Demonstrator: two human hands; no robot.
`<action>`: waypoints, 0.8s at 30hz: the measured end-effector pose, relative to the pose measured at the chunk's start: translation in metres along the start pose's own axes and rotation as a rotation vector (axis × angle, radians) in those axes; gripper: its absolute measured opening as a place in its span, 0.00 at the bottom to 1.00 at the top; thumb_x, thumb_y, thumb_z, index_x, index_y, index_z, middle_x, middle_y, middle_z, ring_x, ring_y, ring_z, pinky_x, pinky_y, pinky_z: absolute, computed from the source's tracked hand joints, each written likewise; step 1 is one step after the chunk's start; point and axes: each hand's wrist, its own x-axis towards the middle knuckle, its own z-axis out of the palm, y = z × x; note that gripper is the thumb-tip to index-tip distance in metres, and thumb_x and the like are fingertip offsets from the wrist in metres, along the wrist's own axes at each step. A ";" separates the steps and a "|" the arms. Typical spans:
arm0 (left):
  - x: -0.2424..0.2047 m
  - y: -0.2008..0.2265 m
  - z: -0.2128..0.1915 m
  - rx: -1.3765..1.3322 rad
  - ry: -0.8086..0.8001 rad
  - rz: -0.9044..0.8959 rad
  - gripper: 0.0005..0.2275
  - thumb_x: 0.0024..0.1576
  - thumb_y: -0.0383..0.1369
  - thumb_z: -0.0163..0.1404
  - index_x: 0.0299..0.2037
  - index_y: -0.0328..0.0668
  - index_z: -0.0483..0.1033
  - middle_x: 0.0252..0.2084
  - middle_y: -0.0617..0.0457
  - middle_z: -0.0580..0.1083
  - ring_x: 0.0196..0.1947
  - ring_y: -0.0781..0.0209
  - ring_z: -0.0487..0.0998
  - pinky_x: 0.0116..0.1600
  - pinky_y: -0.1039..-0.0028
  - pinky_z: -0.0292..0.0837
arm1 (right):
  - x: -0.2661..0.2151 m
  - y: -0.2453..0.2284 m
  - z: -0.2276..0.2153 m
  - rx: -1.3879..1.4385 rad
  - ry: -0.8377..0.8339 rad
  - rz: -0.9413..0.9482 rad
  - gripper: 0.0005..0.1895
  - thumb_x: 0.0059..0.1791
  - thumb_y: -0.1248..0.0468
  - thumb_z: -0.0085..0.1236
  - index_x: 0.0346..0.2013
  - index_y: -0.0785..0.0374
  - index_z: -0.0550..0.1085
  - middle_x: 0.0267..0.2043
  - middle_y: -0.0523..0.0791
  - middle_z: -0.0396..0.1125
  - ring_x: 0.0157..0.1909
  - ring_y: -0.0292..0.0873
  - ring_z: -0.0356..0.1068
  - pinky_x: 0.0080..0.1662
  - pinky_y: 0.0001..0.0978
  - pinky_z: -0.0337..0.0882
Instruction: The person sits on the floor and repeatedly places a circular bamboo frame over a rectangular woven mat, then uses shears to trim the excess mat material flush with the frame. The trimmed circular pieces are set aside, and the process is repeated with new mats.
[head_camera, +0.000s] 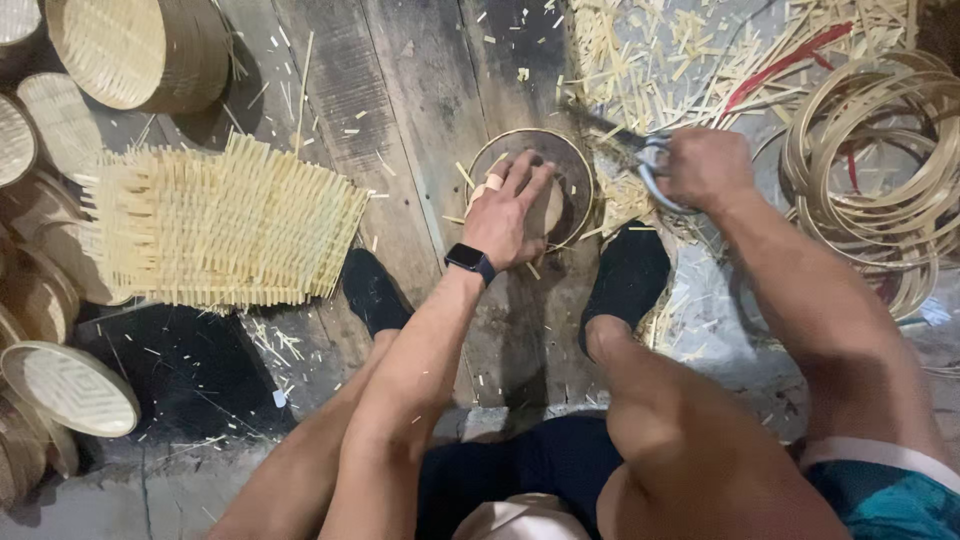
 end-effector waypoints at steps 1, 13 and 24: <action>0.000 0.000 0.000 0.006 -0.008 -0.008 0.49 0.34 0.38 0.70 0.71 0.53 0.58 0.71 0.45 0.58 0.69 0.35 0.60 0.64 0.49 0.65 | 0.001 0.006 0.004 0.081 0.050 0.067 0.22 0.51 0.44 0.56 0.36 0.63 0.76 0.32 0.53 0.70 0.33 0.53 0.72 0.40 0.51 0.74; 0.035 -0.065 0.022 -0.258 0.243 -0.335 0.19 0.62 0.44 0.53 0.60 0.48 0.74 0.56 0.42 0.76 0.53 0.45 0.80 0.55 0.59 0.76 | -0.015 -0.033 0.028 0.556 0.363 0.052 0.30 0.47 0.57 0.70 0.57 0.69 0.71 0.54 0.55 0.64 0.53 0.52 0.67 0.54 0.46 0.70; 0.107 -0.068 0.024 -0.282 -0.018 -0.440 0.09 0.50 0.39 0.61 0.35 0.48 0.86 0.37 0.47 0.82 0.38 0.51 0.83 0.45 0.64 0.76 | 0.034 -0.053 0.073 1.147 0.012 0.123 0.09 0.47 0.65 0.69 0.33 0.68 0.78 0.27 0.44 0.73 0.26 0.35 0.69 0.29 0.32 0.70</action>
